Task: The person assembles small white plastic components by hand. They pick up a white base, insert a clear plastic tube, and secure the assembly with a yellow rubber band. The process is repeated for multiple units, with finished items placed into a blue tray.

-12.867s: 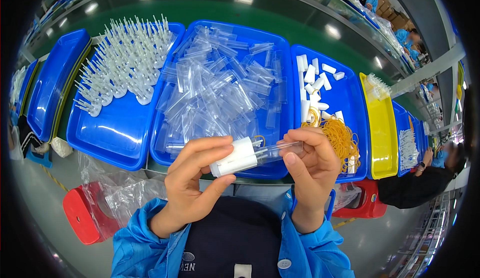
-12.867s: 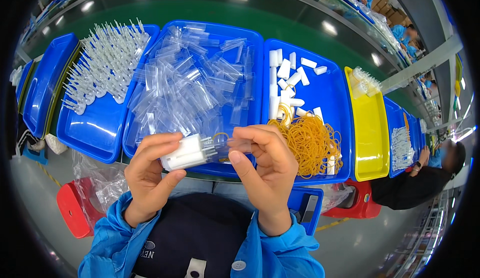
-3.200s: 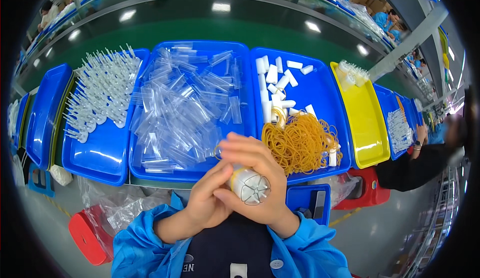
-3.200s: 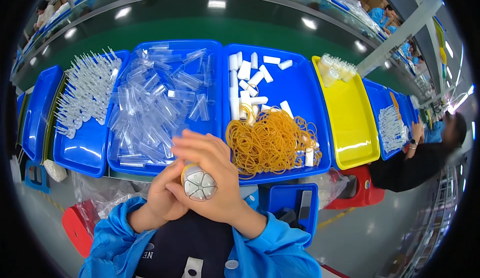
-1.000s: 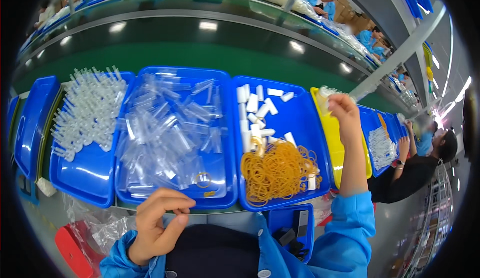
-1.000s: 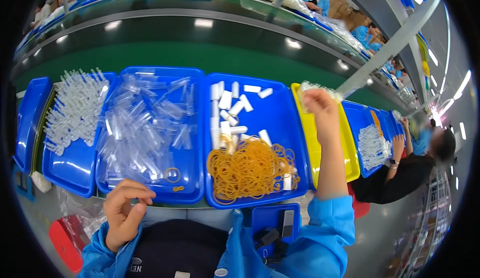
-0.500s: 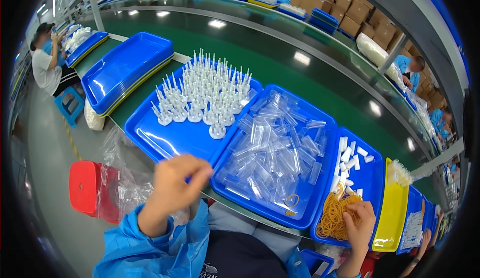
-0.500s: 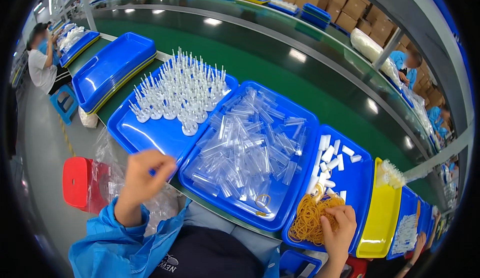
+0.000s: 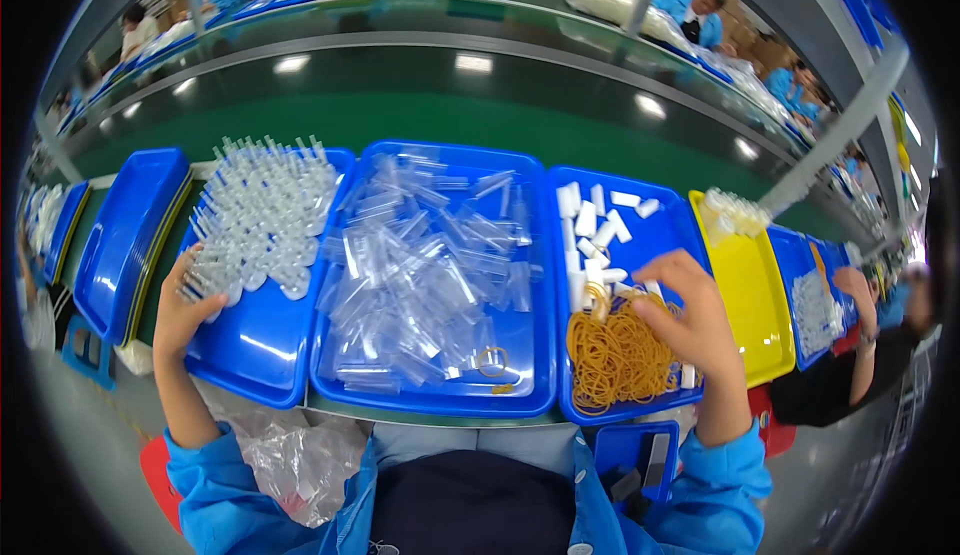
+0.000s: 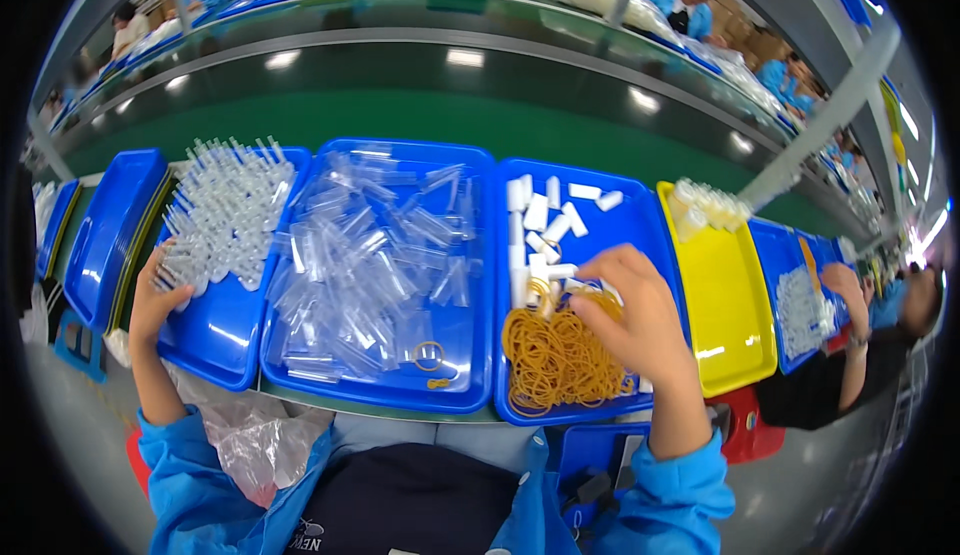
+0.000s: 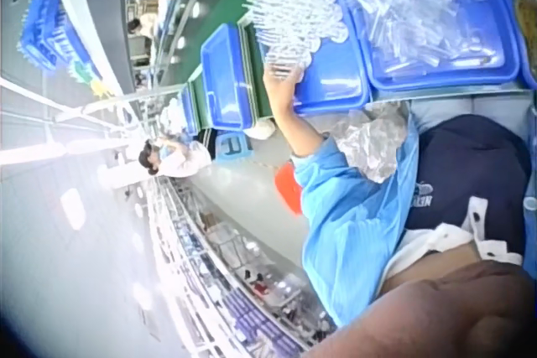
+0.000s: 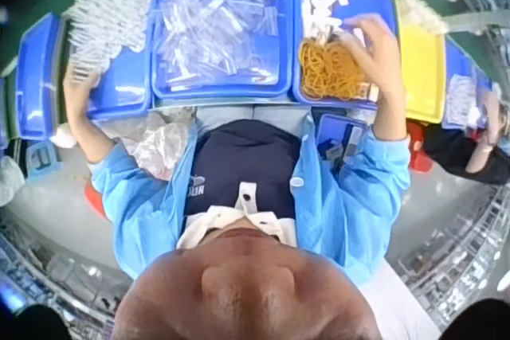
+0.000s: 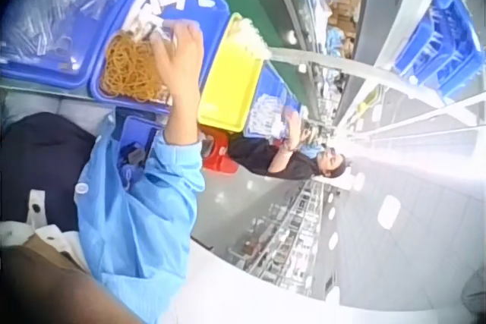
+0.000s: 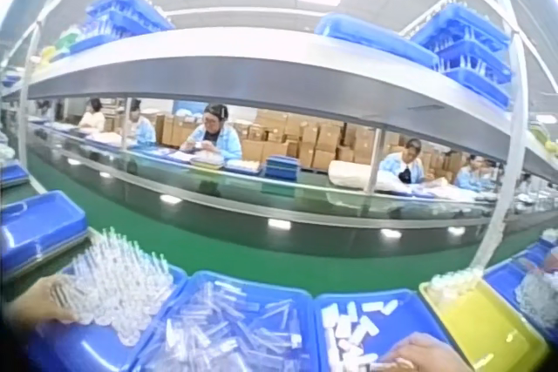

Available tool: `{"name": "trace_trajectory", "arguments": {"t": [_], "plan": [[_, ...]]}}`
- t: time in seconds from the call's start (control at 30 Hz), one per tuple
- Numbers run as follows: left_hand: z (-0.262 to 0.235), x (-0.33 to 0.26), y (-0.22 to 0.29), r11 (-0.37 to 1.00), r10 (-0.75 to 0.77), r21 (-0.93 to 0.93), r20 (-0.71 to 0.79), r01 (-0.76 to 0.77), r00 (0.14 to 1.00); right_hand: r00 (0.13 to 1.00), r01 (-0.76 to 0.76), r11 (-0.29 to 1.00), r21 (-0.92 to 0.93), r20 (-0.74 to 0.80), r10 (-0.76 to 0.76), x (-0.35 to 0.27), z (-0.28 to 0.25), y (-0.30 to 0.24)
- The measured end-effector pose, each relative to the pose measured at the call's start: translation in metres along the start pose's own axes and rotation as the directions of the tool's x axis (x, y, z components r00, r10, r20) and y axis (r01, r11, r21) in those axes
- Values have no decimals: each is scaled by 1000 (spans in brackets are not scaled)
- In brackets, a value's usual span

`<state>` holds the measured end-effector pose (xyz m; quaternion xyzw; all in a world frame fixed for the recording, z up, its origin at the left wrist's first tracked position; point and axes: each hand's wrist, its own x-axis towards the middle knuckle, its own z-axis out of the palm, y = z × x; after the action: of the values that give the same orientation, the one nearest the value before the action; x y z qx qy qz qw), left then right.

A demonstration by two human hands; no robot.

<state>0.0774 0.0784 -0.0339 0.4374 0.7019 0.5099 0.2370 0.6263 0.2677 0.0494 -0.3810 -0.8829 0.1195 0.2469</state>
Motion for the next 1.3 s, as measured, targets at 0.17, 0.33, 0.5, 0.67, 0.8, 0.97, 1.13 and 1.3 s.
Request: {"name": "trace_trajectory", "arguments": {"t": [0.17, 0.33, 0.5, 0.67, 0.8, 0.97, 1.13, 1.3], "plan": [[10, -17, 21, 997, -76, 22, 160, 73, 984, 999, 3, 993, -121, 48, 2, 45, 13, 59], [30, -41, 43, 998, -41, 49, 207, 32, 978, 990, 73, 984, -161, 131, -52, 84, 43, 88], [33, -50, 39, 995, 28, 95, 138, -42, 990, 970, 63, 973, -220, 243, -8, 95, 66, 77], [34, -59, 39, 998, 47, 51, 30, -48, 998, 943, -88, 963, -254, 291, 162, 64, 48, 88], [32, -63, 41, 995, 60, 82, 9, -61, 998, 895, -181, 939, -291, 346, 280, 28, 17, 80], [0, -77, 23, 946, -16, 325, -7, 17, 1000, 937, -187, 945, -267, 241, 253, 10, 1, 94], [8, -70, 26, 928, -127, 364, 94, 84, 987, 932, -247, 925, -288, 190, 308, 3, 5, 98], [22, -75, 24, 917, 81, 396, -52, -54, 995, 928, -307, 922, -235, 141, 345, -2, 5, 98]]}}
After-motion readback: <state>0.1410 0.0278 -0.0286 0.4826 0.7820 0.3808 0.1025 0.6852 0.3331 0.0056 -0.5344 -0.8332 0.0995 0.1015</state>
